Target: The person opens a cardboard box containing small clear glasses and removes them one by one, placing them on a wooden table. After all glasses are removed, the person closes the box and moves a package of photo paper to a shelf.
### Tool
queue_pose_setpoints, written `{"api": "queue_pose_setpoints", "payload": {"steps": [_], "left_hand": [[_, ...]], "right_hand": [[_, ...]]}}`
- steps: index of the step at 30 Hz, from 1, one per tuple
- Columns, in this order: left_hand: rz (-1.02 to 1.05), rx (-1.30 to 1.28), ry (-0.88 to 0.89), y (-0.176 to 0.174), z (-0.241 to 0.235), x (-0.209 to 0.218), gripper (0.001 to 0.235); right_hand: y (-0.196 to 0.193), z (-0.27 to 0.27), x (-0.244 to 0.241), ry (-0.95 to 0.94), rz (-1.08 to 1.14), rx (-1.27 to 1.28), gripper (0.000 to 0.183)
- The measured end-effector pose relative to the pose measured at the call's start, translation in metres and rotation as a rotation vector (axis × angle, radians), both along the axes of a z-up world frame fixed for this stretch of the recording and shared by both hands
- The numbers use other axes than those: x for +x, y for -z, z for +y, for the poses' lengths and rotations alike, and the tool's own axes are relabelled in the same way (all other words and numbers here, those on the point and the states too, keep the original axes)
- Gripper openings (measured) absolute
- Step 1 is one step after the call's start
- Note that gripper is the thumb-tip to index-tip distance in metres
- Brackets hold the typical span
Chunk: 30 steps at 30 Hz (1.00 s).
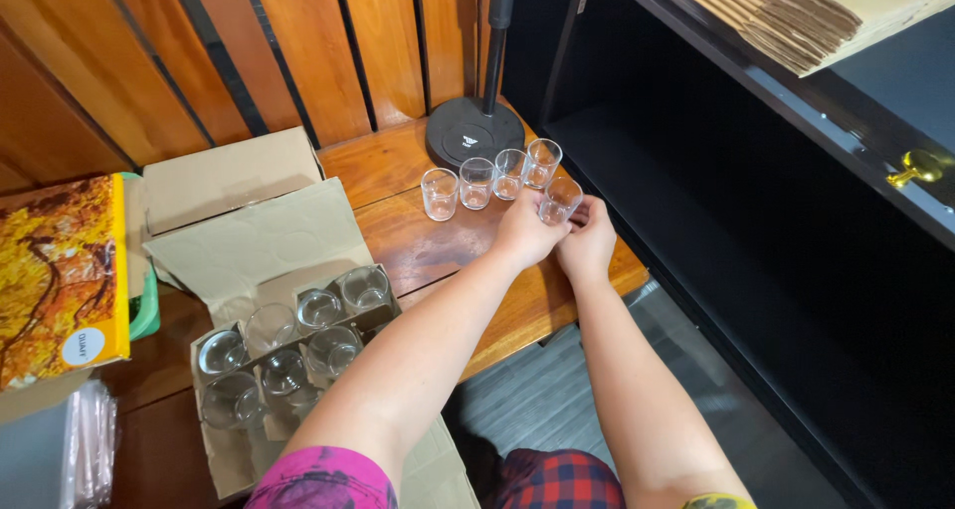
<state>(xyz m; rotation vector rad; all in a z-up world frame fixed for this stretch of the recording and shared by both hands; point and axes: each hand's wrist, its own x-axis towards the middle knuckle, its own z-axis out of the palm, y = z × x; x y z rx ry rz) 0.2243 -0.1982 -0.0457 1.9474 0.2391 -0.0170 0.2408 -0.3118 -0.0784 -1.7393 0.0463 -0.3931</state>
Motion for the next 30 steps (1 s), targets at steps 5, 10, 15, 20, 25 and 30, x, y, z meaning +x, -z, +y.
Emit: {"api": "queue_pose_setpoints", "payload": {"steps": [5,10,15,20,25,30], "left_hand": [[0.038,-0.004,0.019,0.006,-0.005,0.013,0.083],[0.070,0.057,0.052,-0.007,-0.005,0.008,0.090],[0.104,0.078,0.104,-0.026,-0.008,-0.003,0.090],[0.115,0.088,0.132,-0.021,-0.005,0.001,0.093],[0.134,0.084,0.145,-0.030,-0.005,-0.009,0.092],[0.134,0.081,0.153,-0.030,-0.001,-0.016,0.106]], "right_hand": [[-0.003,-0.001,0.010,0.012,-0.007,-0.073,0.046],[-0.005,0.000,0.013,0.028,-0.002,-0.103,0.051],[-0.001,0.001,0.018,0.038,0.010,-0.097,0.048],[0.003,0.001,0.021,0.069,0.010,-0.144,0.055],[0.021,-0.004,0.031,0.069,-0.003,-0.145,0.057],[0.051,-0.021,0.047,0.102,-0.061,0.049,0.066]]}}
